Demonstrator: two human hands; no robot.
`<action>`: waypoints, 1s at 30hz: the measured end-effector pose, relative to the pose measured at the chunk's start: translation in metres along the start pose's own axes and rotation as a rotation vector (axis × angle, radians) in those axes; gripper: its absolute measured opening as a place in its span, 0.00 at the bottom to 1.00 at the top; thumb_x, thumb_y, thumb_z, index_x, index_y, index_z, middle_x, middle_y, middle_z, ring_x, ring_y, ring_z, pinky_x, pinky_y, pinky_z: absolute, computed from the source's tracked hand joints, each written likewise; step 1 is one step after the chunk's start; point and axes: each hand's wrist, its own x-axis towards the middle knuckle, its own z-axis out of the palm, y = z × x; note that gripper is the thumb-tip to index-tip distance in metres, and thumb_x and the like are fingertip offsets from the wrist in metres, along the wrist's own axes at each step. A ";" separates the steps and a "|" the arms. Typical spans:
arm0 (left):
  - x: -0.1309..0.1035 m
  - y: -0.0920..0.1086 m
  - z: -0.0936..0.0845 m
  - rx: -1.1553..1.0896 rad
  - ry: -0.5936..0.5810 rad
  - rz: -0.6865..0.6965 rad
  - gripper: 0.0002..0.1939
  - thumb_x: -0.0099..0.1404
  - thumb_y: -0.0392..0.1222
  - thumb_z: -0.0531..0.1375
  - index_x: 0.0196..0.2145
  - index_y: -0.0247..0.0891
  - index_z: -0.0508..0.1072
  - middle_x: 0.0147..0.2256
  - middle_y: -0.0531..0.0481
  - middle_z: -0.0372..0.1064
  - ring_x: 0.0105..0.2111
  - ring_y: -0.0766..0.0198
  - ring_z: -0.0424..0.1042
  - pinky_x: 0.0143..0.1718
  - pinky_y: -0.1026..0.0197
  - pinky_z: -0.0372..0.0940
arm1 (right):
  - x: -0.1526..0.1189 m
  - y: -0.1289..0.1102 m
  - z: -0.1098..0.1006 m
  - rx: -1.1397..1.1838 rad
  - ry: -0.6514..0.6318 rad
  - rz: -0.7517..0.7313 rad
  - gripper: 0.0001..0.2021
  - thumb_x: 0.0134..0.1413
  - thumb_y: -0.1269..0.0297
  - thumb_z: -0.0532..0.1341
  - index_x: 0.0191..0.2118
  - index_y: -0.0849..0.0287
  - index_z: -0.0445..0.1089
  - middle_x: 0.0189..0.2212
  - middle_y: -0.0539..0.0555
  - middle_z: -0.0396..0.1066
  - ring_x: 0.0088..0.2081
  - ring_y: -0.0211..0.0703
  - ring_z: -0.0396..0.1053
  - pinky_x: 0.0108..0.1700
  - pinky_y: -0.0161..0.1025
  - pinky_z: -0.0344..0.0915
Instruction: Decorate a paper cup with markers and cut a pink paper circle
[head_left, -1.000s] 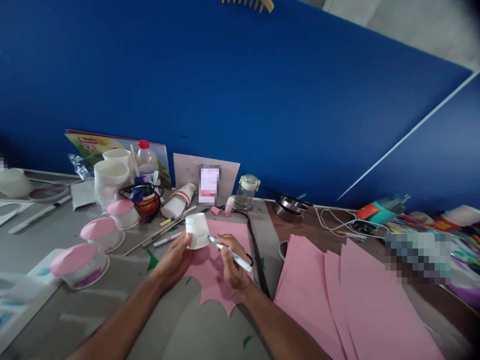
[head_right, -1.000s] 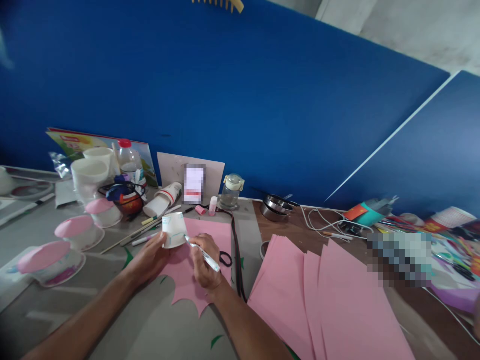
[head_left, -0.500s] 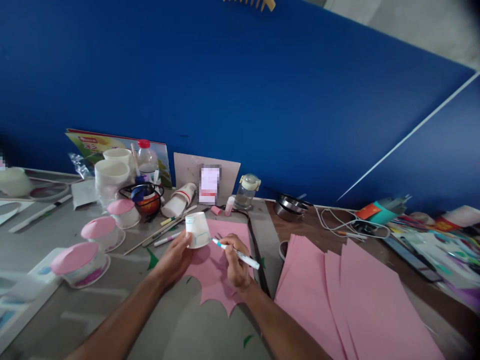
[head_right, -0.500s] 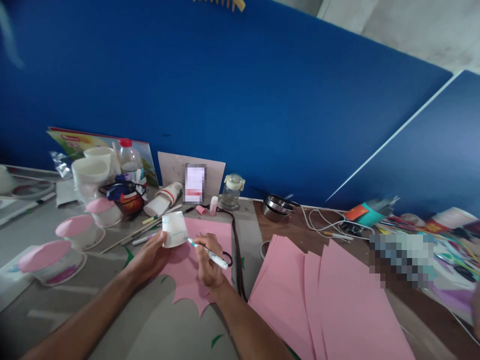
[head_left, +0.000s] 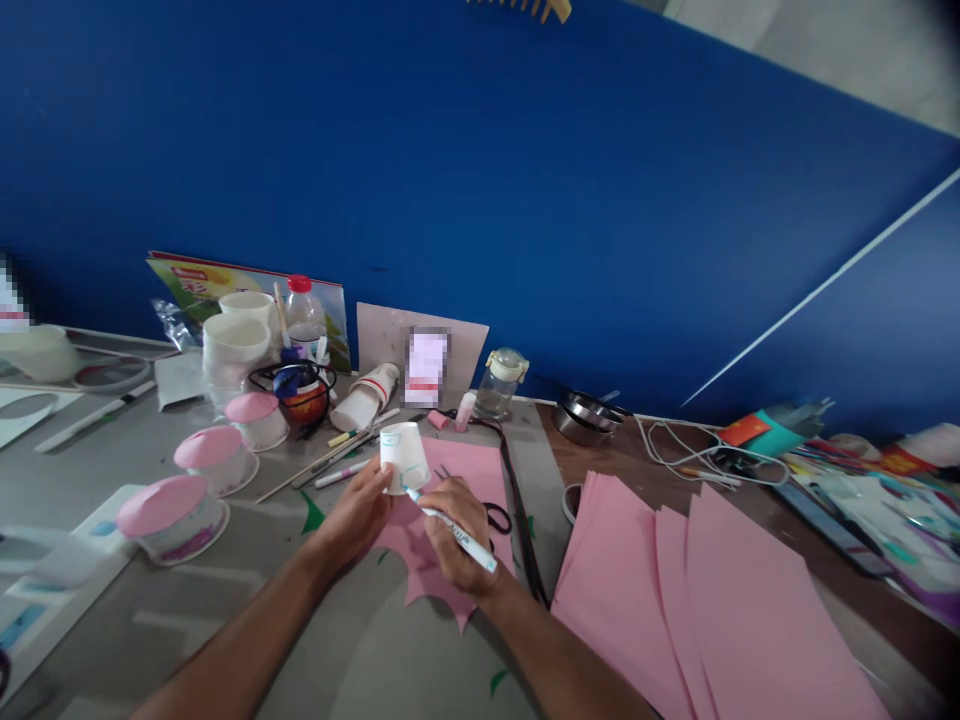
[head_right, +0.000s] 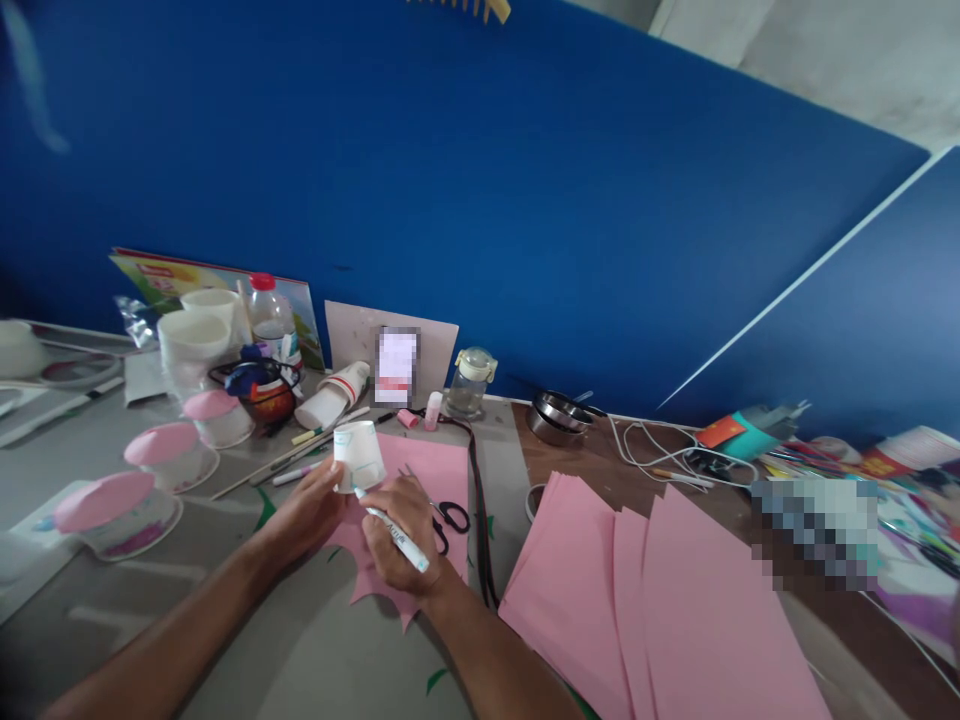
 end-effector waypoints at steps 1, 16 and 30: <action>0.000 0.000 0.000 0.006 0.005 0.006 0.13 0.64 0.44 0.63 0.45 0.37 0.75 0.43 0.44 0.76 0.45 0.55 0.72 0.48 0.56 0.63 | 0.000 0.000 0.000 -0.010 -0.008 -0.001 0.08 0.61 0.64 0.54 0.40 0.56 0.70 0.29 0.53 0.72 0.33 0.45 0.69 0.40 0.45 0.66; 0.002 -0.002 -0.003 0.015 0.004 0.021 0.14 0.63 0.44 0.63 0.46 0.36 0.75 0.45 0.44 0.76 0.44 0.56 0.72 0.47 0.56 0.63 | -0.002 0.007 0.001 0.007 0.017 0.002 0.09 0.62 0.63 0.52 0.38 0.55 0.70 0.27 0.51 0.69 0.30 0.43 0.66 0.39 0.45 0.64; -0.003 0.000 0.003 0.009 -0.034 -0.040 0.23 0.65 0.43 0.62 0.57 0.39 0.68 0.43 0.43 0.77 0.42 0.54 0.75 0.46 0.53 0.66 | -0.001 0.004 0.001 0.022 0.025 0.039 0.08 0.60 0.66 0.54 0.41 0.56 0.70 0.31 0.53 0.71 0.35 0.45 0.69 0.41 0.45 0.66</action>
